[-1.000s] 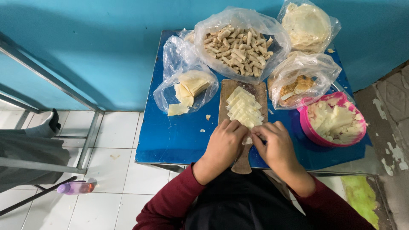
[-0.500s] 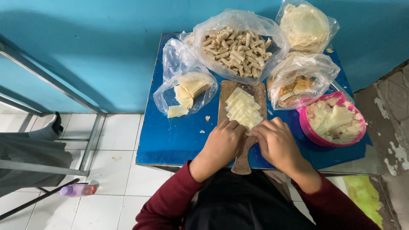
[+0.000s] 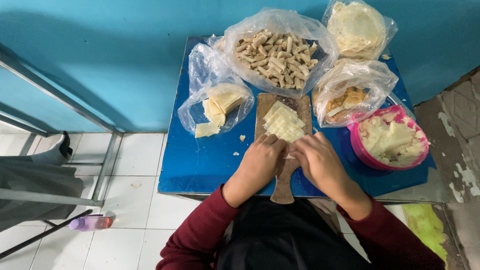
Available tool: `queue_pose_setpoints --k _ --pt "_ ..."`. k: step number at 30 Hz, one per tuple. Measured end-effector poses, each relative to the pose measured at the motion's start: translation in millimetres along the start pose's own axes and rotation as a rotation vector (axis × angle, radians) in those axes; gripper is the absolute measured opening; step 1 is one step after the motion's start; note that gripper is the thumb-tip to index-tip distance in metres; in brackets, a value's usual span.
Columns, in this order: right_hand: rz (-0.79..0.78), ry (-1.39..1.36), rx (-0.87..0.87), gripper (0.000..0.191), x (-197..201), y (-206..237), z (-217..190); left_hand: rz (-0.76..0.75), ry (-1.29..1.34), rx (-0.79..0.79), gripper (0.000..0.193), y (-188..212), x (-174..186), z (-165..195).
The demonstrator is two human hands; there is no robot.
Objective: The person takes thin pastry sheets from a cutting board, spoons a brown filling from a plastic bag onto a sheet, folds and rolls the sheet around the filling by hand, and places the finished roll into a pink bowl or into a large bag of completed rolls. The person repeats this cycle throughout the clip.
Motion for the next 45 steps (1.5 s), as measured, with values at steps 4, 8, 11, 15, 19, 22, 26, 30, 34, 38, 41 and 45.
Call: queue_pose_setpoints --k 4,8,11,15,19,22,26,30,34,38,41,45 --pt "-0.05 0.055 0.055 0.006 1.0 0.9 -0.9 -0.013 -0.046 -0.038 0.014 2.5 -0.9 0.5" --pt "-0.091 0.004 0.063 0.014 2.7 -0.3 0.1 -0.03 -0.039 -0.035 0.018 0.7 0.4 0.0" --pt "-0.074 -0.053 0.079 0.013 3.7 -3.3 4.1 -0.045 -0.046 -0.027 0.017 -1.3 0.6 -0.8" --pt "-0.054 -0.076 0.085 0.013 0.7 -7.0 8.7 -0.03 -0.039 -0.012 0.01 -2.6 0.0 -1.8" --pt "-0.105 -0.094 0.03 0.007 -1.5 -8.1 11.8 -0.004 -0.019 0.006 0.012 -4.7 -0.1 -2.7" --pt "-0.125 -0.048 0.067 0.017 1.4 -9.2 7.8 0.029 -0.01 0.009 0.009 -6.6 1.9 -1.0" --pt "-0.147 -0.091 0.084 0.025 5.8 -10.5 8.7 0.02 0.033 0.046 0.018 -6.8 3.3 -0.2" --pt "-0.118 -0.084 0.025 0.016 0.0 -9.9 10.6 0.042 -0.003 0.022 0.009 -7.4 5.3 1.3" --pt "-0.157 -0.117 -0.022 0.018 -8.4 -8.6 18.3 0.002 0.084 0.104 0.018 -7.2 3.1 -7.3" --pt "-0.139 -0.178 -0.14 0.009 -14.4 -7.5 26.4 0.068 0.135 0.13 0.015 -7.3 4.2 -12.1" --pt "-0.144 -0.226 -0.179 0.012 -16.9 -8.4 28.7 0.079 0.138 0.08 0.014 -7.3 4.7 -12.1" --pt "-0.054 -0.152 -0.042 0.008 -9.3 -9.7 18.0 0.024 0.031 -0.022 0.017 -8.7 -1.1 -6.6"
Point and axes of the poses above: each hand's wrist, its own y-axis away from the middle knuckle, its own x-axis out of the back of the hand, z = x × y, the point moved 6 cm from there along -y, towards the middle knuckle, and after that the axes turned 13 degrees about y, right-handed, at the moved point
